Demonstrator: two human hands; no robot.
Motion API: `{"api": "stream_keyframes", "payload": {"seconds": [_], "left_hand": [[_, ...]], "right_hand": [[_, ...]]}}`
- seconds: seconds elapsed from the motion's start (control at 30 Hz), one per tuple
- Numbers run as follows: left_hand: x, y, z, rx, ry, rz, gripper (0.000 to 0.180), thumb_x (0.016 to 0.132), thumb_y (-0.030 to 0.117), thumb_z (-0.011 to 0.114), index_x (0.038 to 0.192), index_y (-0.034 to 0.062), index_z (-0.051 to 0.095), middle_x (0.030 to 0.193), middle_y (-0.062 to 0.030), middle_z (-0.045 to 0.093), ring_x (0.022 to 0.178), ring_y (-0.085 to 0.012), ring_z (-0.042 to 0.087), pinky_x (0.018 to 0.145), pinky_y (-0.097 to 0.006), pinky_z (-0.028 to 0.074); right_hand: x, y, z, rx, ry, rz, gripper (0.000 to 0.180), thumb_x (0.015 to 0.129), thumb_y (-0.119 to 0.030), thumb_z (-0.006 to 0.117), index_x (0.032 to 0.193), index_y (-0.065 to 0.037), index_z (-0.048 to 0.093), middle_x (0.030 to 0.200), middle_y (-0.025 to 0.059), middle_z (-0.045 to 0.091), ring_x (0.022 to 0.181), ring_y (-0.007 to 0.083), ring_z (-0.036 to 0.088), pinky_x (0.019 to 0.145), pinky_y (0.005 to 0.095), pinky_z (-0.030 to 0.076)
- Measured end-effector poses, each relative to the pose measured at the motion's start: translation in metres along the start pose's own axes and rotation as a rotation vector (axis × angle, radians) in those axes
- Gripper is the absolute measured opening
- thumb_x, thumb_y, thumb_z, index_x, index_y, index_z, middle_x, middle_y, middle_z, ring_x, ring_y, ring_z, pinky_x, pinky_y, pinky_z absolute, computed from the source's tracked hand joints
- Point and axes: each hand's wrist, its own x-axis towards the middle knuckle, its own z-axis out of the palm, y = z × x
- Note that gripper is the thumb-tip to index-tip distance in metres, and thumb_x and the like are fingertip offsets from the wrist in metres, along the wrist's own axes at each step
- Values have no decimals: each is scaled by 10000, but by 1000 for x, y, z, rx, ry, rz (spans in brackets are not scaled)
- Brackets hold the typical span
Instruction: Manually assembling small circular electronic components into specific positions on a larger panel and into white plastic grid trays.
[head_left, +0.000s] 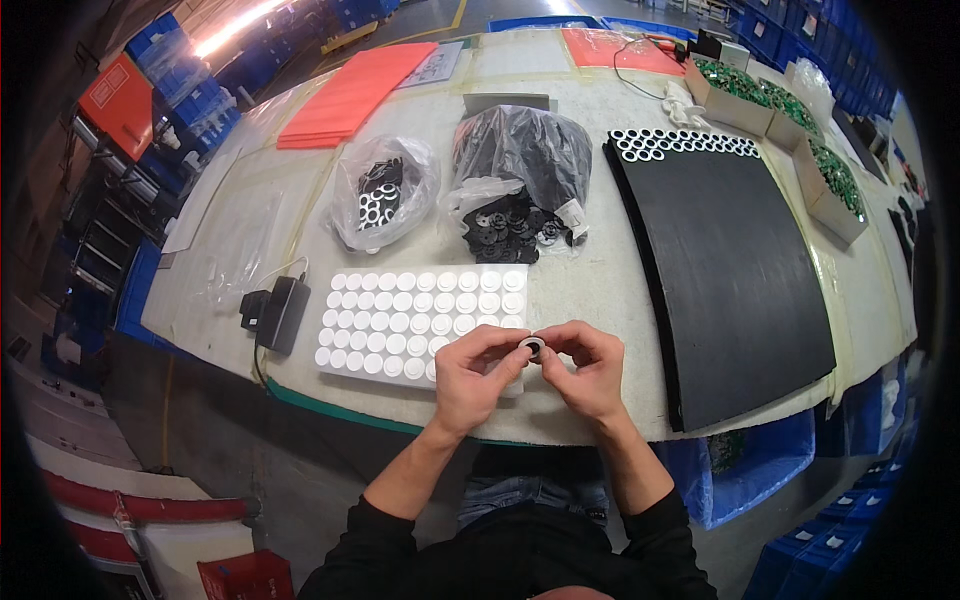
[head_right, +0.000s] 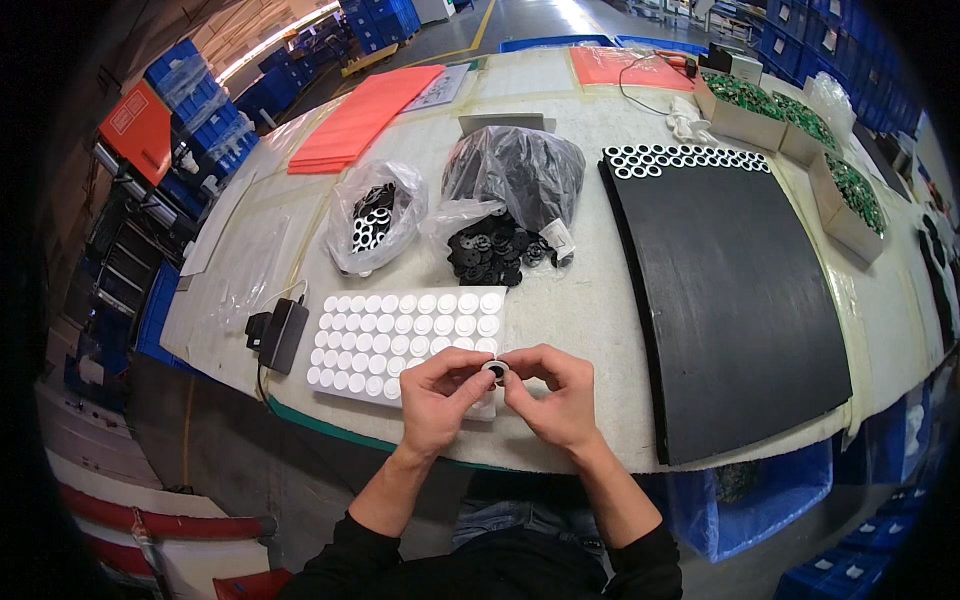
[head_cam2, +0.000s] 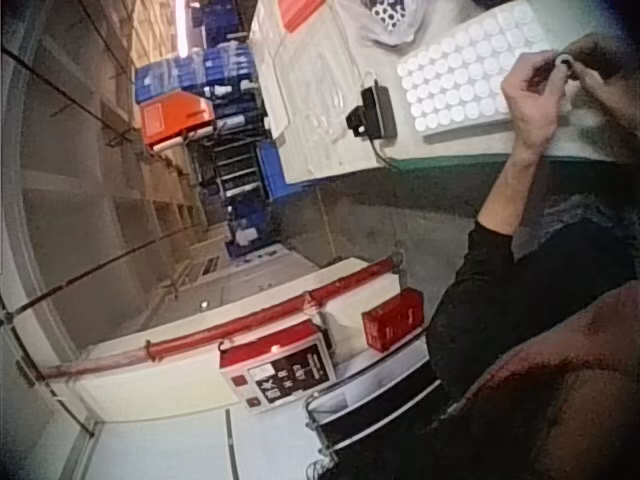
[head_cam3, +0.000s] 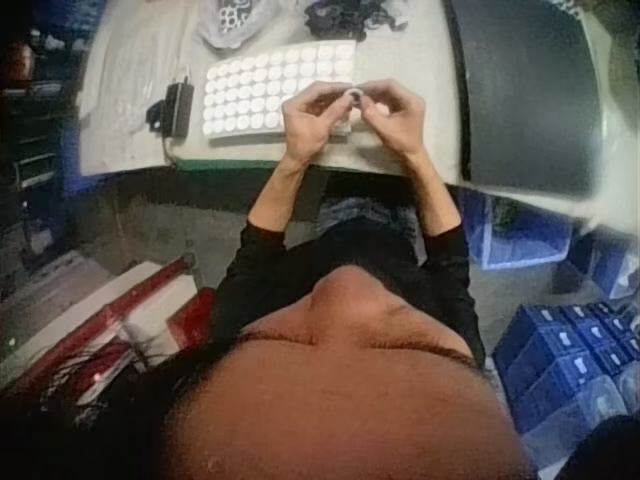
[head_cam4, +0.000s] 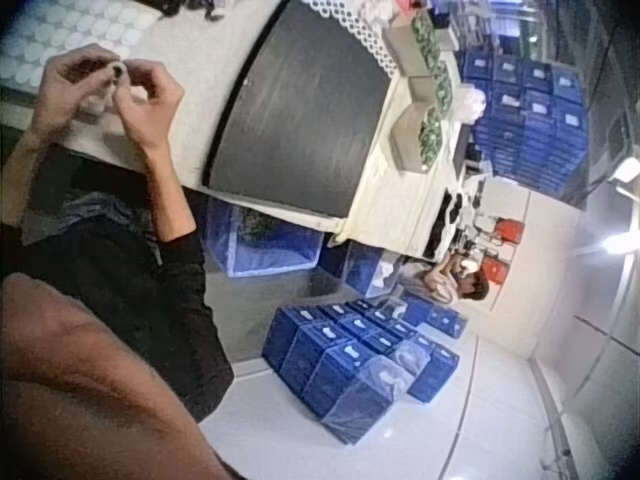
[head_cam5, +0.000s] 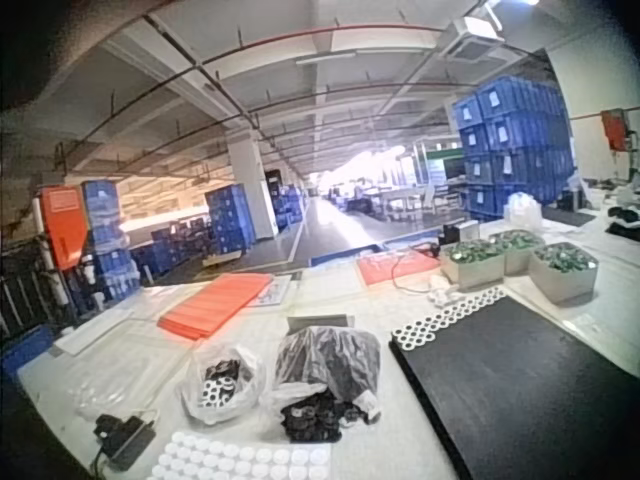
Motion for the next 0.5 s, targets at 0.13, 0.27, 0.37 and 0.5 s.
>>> {"api": "stream_keyframes", "payload": {"seconds": [0.13, 0.27, 0.37, 0.5], "left_hand": [[0, 2, -4, -77, -4, -19, 202, 913, -30, 641, 1109, -50, 686, 971, -105, 680, 841, -138, 663, 754, -242, 545], [0, 1, -6, -106, -27, 5, 188, 914, -41, 626, 1092, -57, 687, 967, -120, 686, 807, -137, 661, 725, -243, 555], [-1, 4, -3, -71, -15, -48, 183, 915, -46, 616, 1083, -57, 688, 960, -118, 687, 801, -144, 661, 724, -247, 556], [-1, 0, -4, 44, 13, 29, 192, 891, -63, 616, 1066, -56, 692, 932, -112, 690, 797, -141, 661, 712, -245, 546]], "right_hand": [[1, -3, -1, 48, -24, -22, 161, 834, 50, 674, 993, 56, 697, 914, 110, 715, 844, 145, 685, 784, 260, 548], [2, -7, 0, 97, -43, -33, 155, 839, 56, 665, 987, 54, 709, 912, 119, 713, 838, 154, 684, 778, 258, 545], [-1, -2, -3, 95, -17, 26, 141, 834, 40, 676, 971, 56, 707, 875, 113, 716, 807, 145, 686, 749, 255, 549], [-2, -1, -1, -19, -22, 52, 118, 826, 21, 692, 938, 58, 701, 814, 94, 715, 751, 132, 688, 695, 249, 552]]}}
